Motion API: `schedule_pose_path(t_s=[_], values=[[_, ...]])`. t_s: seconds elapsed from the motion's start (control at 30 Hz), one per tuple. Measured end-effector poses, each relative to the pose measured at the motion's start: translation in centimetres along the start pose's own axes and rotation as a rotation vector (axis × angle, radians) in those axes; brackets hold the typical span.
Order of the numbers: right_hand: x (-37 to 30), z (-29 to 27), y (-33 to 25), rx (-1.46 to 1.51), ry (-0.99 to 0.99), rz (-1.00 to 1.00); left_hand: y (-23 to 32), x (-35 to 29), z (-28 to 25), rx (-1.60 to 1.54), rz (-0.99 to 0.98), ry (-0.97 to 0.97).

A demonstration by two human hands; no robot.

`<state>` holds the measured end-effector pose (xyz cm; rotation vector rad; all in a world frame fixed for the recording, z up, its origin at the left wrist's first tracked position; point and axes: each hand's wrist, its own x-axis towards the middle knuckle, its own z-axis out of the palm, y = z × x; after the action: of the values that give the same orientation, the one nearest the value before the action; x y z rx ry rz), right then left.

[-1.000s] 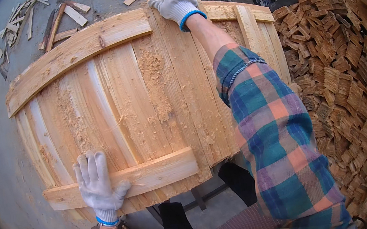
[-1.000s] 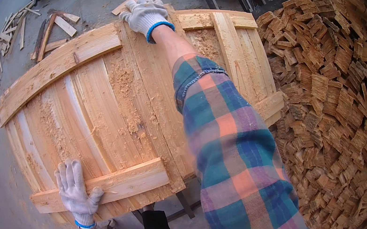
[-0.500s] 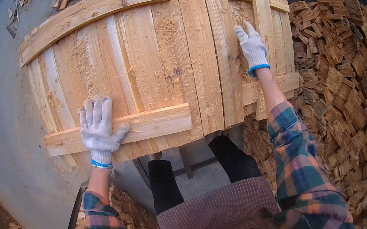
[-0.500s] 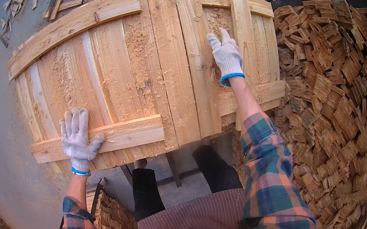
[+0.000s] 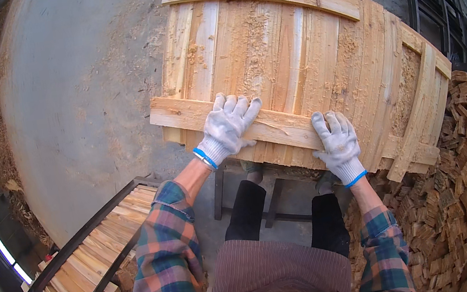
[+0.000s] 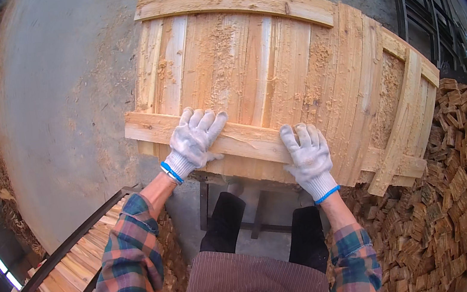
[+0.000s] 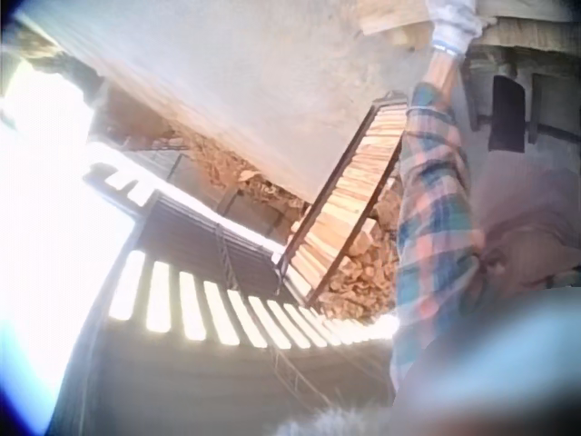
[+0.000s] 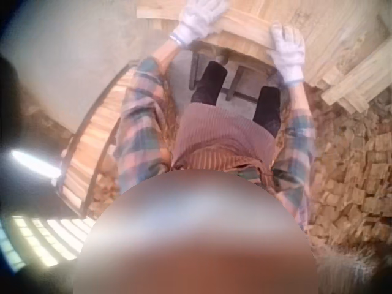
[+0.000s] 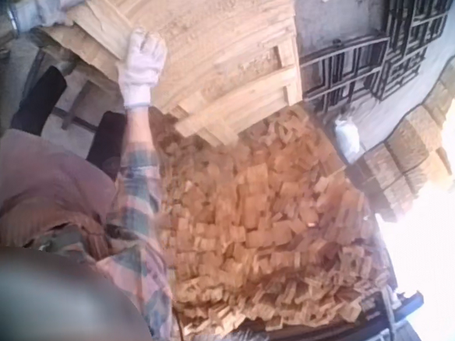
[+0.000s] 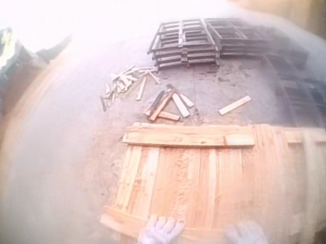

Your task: The person repeatedly picks up wooden planks from a large pile and places them onto a wooden pallet. They arrange the planks in layers, alternating orientation to build a stable stack. The person wears gloves and works in a covered warehouse area with a concrete floor.

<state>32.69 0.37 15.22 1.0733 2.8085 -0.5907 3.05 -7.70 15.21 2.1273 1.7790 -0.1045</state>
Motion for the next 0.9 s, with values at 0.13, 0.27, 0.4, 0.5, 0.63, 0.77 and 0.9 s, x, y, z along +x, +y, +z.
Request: schedule_pose_path(t_s=[0.13, 0.27, 0.4, 0.5, 0.63, 0.77, 0.9], values=[[-1.6, 0.8, -1.1, -0.005, 0.023, -0.013, 0.3, -2.3, 0.3, -0.066, -0.015, 0.051], [-2.5, 1.9, -1.3, 0.014, 0.036, 0.003, 0.6, -2.9, 1.9, -0.077, 0.008, 0.171], [-2.2, -0.4, -0.3, 0.156, -0.002, 0.054, 1.5, -2.1, 2.1, -0.139, 0.014, 0.1], [-4.7, -2.4, 6.4, 0.218, 0.2, 0.391, 2.8, -2.3, 1.6, -0.185, -0.12, 0.354], [-7.5, -7.2, 20.5, 0.047, 0.217, 1.094, 8.4, 4.5, 1.8, -0.288, -0.236, 0.582], [-9.0, -5.5, 27.7, 0.252, 0.073, 1.274, 13.1, 9.0, 5.9, 0.025, -0.312, 0.375], [-8.4, -4.3, 27.4, 0.408, 0.144, 1.172, 13.1, 8.2, 5.7, 0.138, -0.378, 0.252]])
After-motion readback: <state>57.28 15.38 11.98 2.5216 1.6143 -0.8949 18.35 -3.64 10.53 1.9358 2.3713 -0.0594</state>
